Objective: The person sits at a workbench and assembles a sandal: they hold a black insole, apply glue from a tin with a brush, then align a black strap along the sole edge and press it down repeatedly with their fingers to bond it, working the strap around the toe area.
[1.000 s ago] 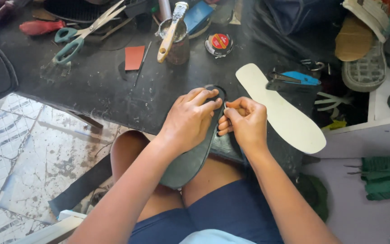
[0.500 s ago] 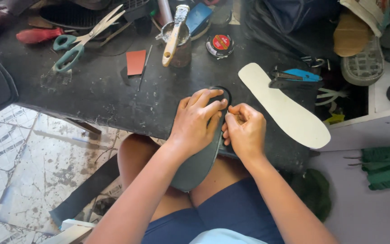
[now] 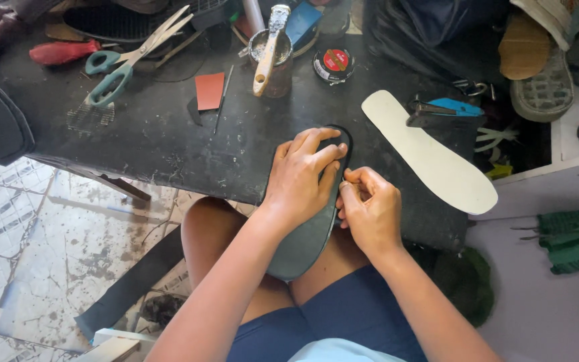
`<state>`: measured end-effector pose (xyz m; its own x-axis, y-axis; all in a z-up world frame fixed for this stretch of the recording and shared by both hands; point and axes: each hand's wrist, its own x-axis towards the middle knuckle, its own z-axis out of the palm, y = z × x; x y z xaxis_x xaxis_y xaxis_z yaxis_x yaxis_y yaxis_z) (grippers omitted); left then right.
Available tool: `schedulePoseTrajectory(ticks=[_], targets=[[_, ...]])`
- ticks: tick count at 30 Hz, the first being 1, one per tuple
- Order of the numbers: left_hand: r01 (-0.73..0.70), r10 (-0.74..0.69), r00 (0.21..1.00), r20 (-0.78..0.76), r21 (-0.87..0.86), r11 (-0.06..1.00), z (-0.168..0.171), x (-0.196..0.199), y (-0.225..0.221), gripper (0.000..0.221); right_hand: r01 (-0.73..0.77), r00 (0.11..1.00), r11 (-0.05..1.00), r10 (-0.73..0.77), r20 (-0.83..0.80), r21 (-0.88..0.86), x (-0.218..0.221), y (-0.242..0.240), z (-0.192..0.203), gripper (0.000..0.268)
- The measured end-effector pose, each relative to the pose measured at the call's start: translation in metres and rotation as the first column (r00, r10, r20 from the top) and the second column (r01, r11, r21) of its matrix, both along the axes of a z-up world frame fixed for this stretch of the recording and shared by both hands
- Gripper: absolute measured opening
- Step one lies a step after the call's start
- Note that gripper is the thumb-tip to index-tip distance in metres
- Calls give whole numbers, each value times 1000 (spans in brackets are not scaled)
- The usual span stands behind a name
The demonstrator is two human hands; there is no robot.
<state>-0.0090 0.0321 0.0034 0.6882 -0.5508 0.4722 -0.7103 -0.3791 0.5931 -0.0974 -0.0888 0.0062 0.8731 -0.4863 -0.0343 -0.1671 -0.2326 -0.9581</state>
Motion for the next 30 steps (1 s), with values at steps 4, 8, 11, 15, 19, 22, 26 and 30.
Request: schedulePoseTrajectory(ticks=[4,8,11,15,19,22,26,30], targets=[[-3,3,1000,7,0,1000,0,-1,1,23,-8,995,1000,8,-103,-5,1,-19,-1,10],[5,-6,1000,20,14,1000,3,-3,0,25,-277,958,942,286,-21,187,7,-51,-7,12],[-2,1,1000,31,30,1000,3,-2,-1,29,-354,924,895,380,-49,269,9,-61,-2,12],[-3,3,1000,15,31,1000,4,-2,-2,29,-436,883,876,461,-91,207,6,-69,-3,16],[-14,14,1000,2,41,999,4,-2,-4,28,-464,872,884,467,-149,60,1,-57,11,17],[-19,18,1000,10,70,997,6,-2,-3,27,-409,899,911,393,-191,-51,-4,-54,8,16],[21,-22,1000,4,103,994,16,-3,-2,39,-394,911,859,413,-13,-327,-5,-56,0,17],[28,-26,999,-19,141,990,24,-3,-5,46,-364,921,847,390,-13,-388,4,-65,2,20]])
